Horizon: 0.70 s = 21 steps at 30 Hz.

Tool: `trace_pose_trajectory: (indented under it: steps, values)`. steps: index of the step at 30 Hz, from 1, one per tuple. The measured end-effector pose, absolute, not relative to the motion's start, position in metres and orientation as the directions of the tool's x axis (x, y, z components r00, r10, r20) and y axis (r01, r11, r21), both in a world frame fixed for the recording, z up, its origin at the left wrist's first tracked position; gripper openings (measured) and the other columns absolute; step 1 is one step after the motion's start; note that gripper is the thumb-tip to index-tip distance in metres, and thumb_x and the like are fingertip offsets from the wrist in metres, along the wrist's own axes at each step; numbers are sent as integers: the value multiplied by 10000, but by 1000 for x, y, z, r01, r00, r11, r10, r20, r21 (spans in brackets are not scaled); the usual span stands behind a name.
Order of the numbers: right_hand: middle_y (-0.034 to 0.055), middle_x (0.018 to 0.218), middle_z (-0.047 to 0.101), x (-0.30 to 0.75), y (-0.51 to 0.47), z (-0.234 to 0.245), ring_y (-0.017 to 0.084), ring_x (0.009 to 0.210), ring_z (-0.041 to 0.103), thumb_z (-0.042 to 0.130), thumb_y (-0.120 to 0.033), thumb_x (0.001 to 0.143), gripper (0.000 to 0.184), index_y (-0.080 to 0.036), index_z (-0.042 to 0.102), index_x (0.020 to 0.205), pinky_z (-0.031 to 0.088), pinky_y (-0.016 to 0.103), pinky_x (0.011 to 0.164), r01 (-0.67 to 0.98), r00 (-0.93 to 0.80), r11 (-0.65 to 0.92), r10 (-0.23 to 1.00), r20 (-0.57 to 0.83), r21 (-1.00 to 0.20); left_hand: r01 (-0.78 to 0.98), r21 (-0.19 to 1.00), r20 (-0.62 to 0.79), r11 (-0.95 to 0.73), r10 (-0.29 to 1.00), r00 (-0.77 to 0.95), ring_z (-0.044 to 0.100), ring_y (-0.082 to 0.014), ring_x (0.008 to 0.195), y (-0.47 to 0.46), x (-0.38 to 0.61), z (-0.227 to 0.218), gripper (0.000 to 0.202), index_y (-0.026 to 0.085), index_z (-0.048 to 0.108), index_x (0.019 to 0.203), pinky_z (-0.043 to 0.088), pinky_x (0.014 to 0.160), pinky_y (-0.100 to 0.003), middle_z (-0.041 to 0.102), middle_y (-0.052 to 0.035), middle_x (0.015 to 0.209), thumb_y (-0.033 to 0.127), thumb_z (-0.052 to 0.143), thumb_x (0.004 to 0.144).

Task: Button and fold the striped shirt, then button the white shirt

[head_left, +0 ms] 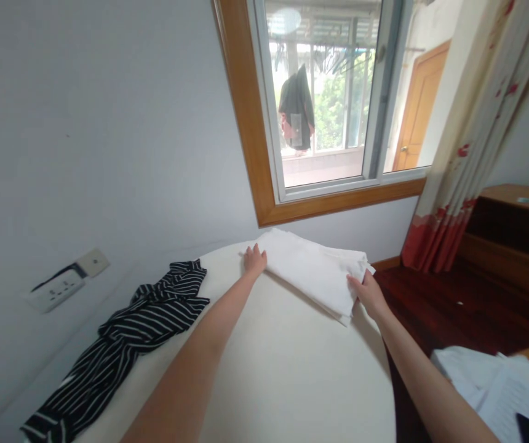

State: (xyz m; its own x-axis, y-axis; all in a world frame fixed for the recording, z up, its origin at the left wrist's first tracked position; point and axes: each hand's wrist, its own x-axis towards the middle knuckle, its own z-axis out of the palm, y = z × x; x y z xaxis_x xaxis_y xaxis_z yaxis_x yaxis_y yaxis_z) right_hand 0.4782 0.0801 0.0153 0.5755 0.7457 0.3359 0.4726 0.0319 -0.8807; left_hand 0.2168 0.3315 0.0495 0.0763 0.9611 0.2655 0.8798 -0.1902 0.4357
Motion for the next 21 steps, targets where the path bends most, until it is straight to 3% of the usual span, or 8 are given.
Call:
trace_pose_trajectory:
  steps: [3, 6, 10, 15, 18, 21]
  values:
    - [107, 1099, 622, 478, 84, 34, 233, 951, 586, 485, -389, 784, 451, -161, 498, 1172, 461, 329, 817, 495, 567, 93, 719, 403, -864, 836, 539, 220, -101, 975, -24, 319, -336, 1314, 323, 220, 42, 643, 54, 245, 1399, 275, 1051, -430, 354, -267, 1388, 400, 390, 877]
    - [101, 1141, 609, 480, 86, 50, 228, 983, 570, 484, -384, 781, 475, -175, 498, 1207, 438, 332, 860, 529, 544, 120, 713, 443, -840, 814, 569, 201, -120, 979, 4, 363, -298, 1299, 320, 229, 40, 653, -4, 234, 1383, 308, 1044, -358, 381, -281, 1367, 376, 398, 878]
    - [118, 1074, 633, 481, 80, 44, 240, 927, 587, 500, -408, 754, 488, -146, 540, 1164, 458, 355, 818, 494, 623, 63, 670, 404, -867, 783, 575, 233, -236, 965, 119, 308, -224, 1340, 318, 234, 41, 641, 60, 233, 1396, 278, 1071, -290, 319, -199, 1443, 353, 441, 866]
    - [82, 933, 658, 480, 61, 14, 251, 826, 610, 574, -392, 690, 487, -191, 536, 1132, 505, 366, 684, 420, 645, 32, 692, 323, -907, 782, 545, 245, -304, 949, 198, 311, -239, 1337, 292, 198, 35, 581, 95, 334, 1357, 260, 1081, -345, 375, -180, 1416, 324, 481, 843]
    - [94, 954, 638, 482, 50, 12, 263, 835, 599, 583, -393, 684, 577, -188, 474, 1212, 508, 386, 677, 470, 645, 19, 675, 358, -883, 812, 467, 281, -350, 930, 238, 287, -245, 1346, 262, 148, 28, 584, 108, 369, 1347, 231, 1094, -361, 370, -173, 1418, 305, 523, 820]
    - [151, 993, 587, 479, 41, 28, 313, 968, 543, 590, -364, 669, 689, -98, 420, 1281, 468, 439, 794, 638, 669, -114, 572, 474, -762, 871, 272, 367, -409, 881, 299, 325, -249, 1317, 234, 75, 29, 552, 142, 421, 1326, 248, 1084, -370, 388, -151, 1406, 290, 538, 808]
